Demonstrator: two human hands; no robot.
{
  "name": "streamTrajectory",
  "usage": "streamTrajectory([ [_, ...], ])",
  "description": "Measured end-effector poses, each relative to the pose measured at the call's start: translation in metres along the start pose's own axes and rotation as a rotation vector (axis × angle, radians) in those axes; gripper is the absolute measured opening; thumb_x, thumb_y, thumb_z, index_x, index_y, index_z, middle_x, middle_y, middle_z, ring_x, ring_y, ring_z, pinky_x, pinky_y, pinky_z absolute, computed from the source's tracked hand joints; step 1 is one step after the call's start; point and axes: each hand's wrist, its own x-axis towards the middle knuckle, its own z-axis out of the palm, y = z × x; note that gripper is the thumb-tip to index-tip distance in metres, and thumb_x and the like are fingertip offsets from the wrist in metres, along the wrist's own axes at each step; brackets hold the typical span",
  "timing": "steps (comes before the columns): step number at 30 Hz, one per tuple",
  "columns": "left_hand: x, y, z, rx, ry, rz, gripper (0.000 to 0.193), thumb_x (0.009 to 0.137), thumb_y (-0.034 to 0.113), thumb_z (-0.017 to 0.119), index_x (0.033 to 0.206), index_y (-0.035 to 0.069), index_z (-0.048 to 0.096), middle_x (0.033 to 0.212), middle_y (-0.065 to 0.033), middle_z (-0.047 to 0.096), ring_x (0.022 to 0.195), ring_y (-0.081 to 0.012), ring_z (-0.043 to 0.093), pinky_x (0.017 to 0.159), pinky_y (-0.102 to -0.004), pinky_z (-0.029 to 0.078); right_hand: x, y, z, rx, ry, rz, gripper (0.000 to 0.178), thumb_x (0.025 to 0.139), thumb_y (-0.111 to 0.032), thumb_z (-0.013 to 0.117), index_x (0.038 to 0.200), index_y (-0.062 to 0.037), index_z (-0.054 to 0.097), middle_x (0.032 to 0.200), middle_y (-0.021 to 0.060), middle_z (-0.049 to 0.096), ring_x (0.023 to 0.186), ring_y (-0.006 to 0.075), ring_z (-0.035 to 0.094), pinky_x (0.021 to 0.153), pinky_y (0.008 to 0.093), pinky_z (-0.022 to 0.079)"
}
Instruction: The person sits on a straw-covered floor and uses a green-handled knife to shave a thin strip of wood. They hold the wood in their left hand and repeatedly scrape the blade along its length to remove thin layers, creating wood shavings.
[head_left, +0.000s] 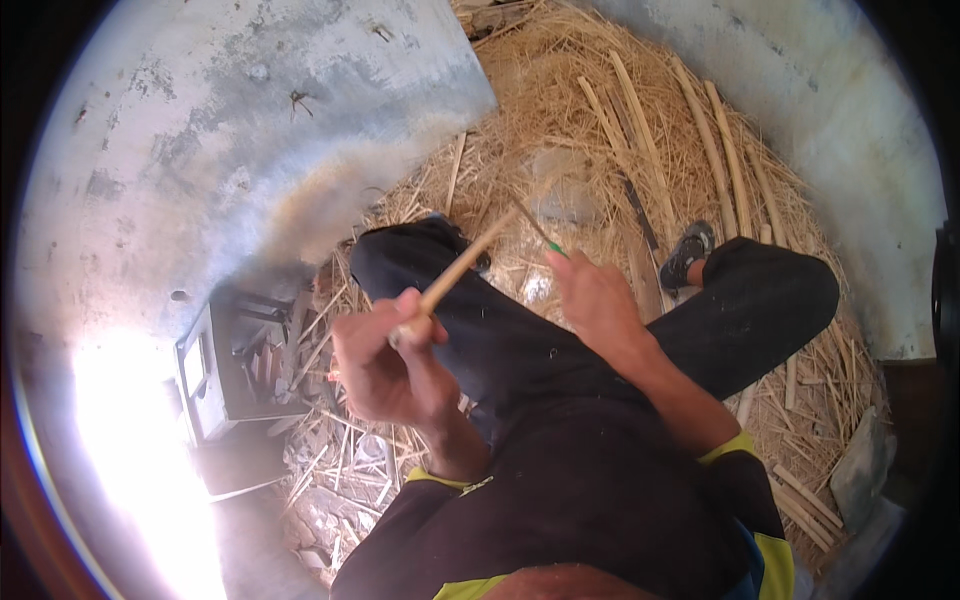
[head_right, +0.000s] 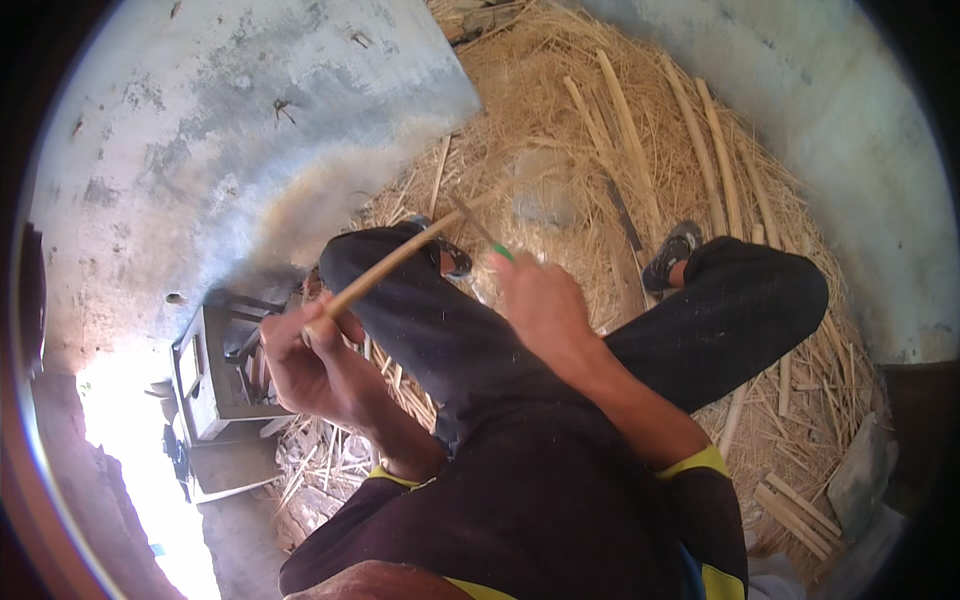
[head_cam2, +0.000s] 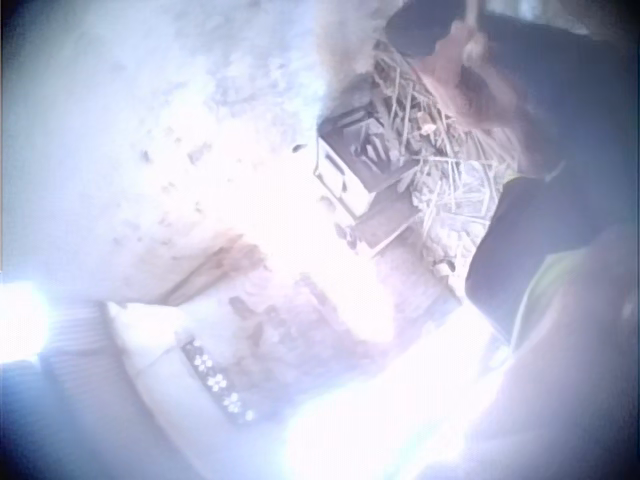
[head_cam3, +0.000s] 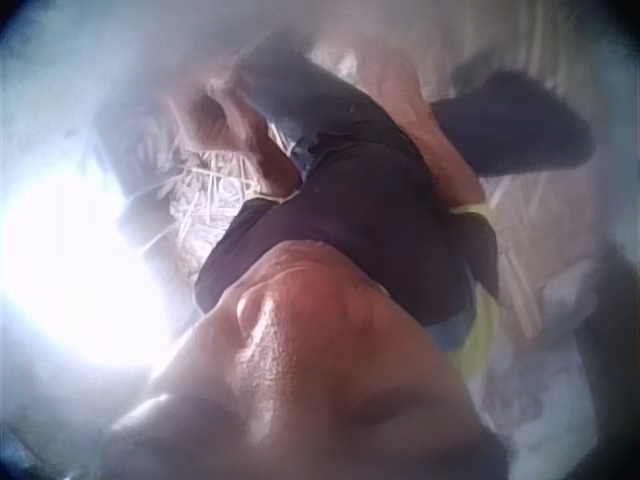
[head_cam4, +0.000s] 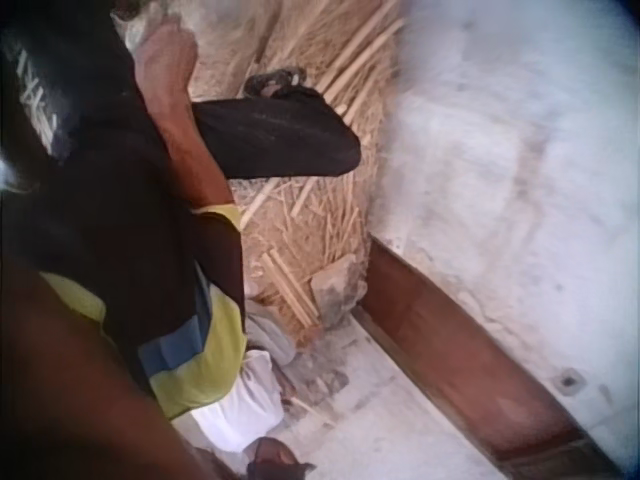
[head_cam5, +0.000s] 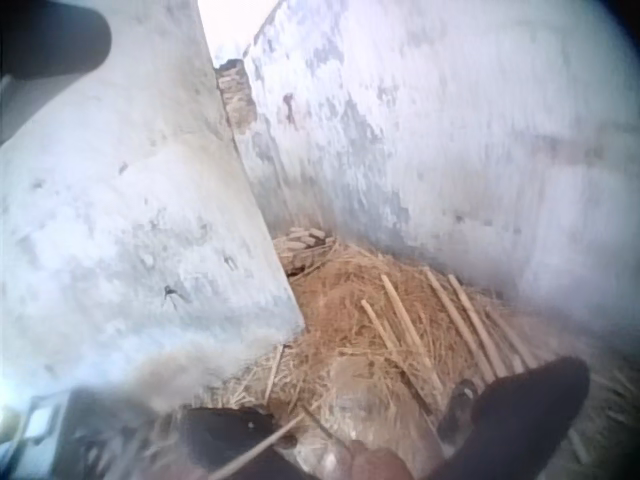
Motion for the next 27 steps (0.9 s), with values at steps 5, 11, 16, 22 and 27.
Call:
streamTrajectory([
  [5, -0.006, 0.002, 0.009, -0.04, 0.04, -0.016, 0.015, 0.085, 0.007, 0.067, 0.089, -0.004, 0.058, 0.078, -0.0107, 0.052, 0.049, -0.0117, 0.052, 0.046, -0.0204, 0.043, -0.016, -0.07, -0.073, 0.485, -0.152, -0.051, 0.029, 0.097, -0.025, 0.05, 0.083, -0.0004, 0.052, 0.054, 0.0213, 0.051, 0.051, 0.0409, 0.055, 0.045, 0.0463, 0.041],
  [11, -0.004, 0.009, 0.016, -0.017, 0.041, -0.022, 0.021, 0.087, 0.014, 0.068, 0.092, -0.004, 0.057, 0.078, -0.0095, 0.049, 0.049, -0.0104, 0.051, 0.045, -0.021, 0.041, -0.009, -0.089, -0.069, 0.633, -0.257, -0.143, 0.029, 0.099, -0.025, 0.045, 0.08, -0.003, 0.049, 0.054, 0.0161, 0.045, 0.049, 0.0383, 0.052, 0.046, 0.0406, 0.038],
  [16, 0.0, 0.006, 0.016, 0.006, 0.102, -0.072, 0.016, 0.087, 0.009, 0.067, 0.092, -0.004, 0.058, 0.079, -0.0102, 0.051, 0.049, -0.0102, 0.049, 0.045, -0.0212, 0.041, -0.005, -0.086, -0.067, 0.544, -0.332, -0.096, 0.029, 0.099, -0.024, 0.046, 0.079, -0.0033, 0.049, 0.052, 0.0158, 0.044, 0.048, 0.0392, 0.051, 0.045, 0.0416, 0.038],
  [22, 0.001, -0.001, 0.007, -0.023, 0.005, 0.065, 0.009, 0.08, -0.003, 0.066, 0.087, -0.004, 0.061, 0.077, -0.0096, 0.053, 0.053, -0.0118, 0.052, 0.051, -0.0233, 0.044, -0.006, -0.095, -0.085, 0.535, -0.348, -0.166, 0.028, 0.098, -0.023, 0.049, 0.079, -0.0022, 0.048, 0.05, 0.0153, 0.043, 0.046, 0.0389, 0.051, 0.043, 0.0425, 0.038],
  [27, -0.001, -0.005, 0.005, -0.088, 0.002, 0.056, 0.012, 0.079, -0.006, 0.067, 0.089, -0.004, 0.061, 0.079, -0.0112, 0.055, 0.06, -0.0143, 0.055, 0.055, -0.0243, 0.046, -0.011, -0.091, -0.071, 0.362, -0.231, -0.195, 0.028, 0.096, -0.024, 0.052, 0.079, -0.0029, 0.048, 0.049, 0.014, 0.043, 0.042, 0.0364, 0.05, 0.04, 0.0406, 0.038],
])
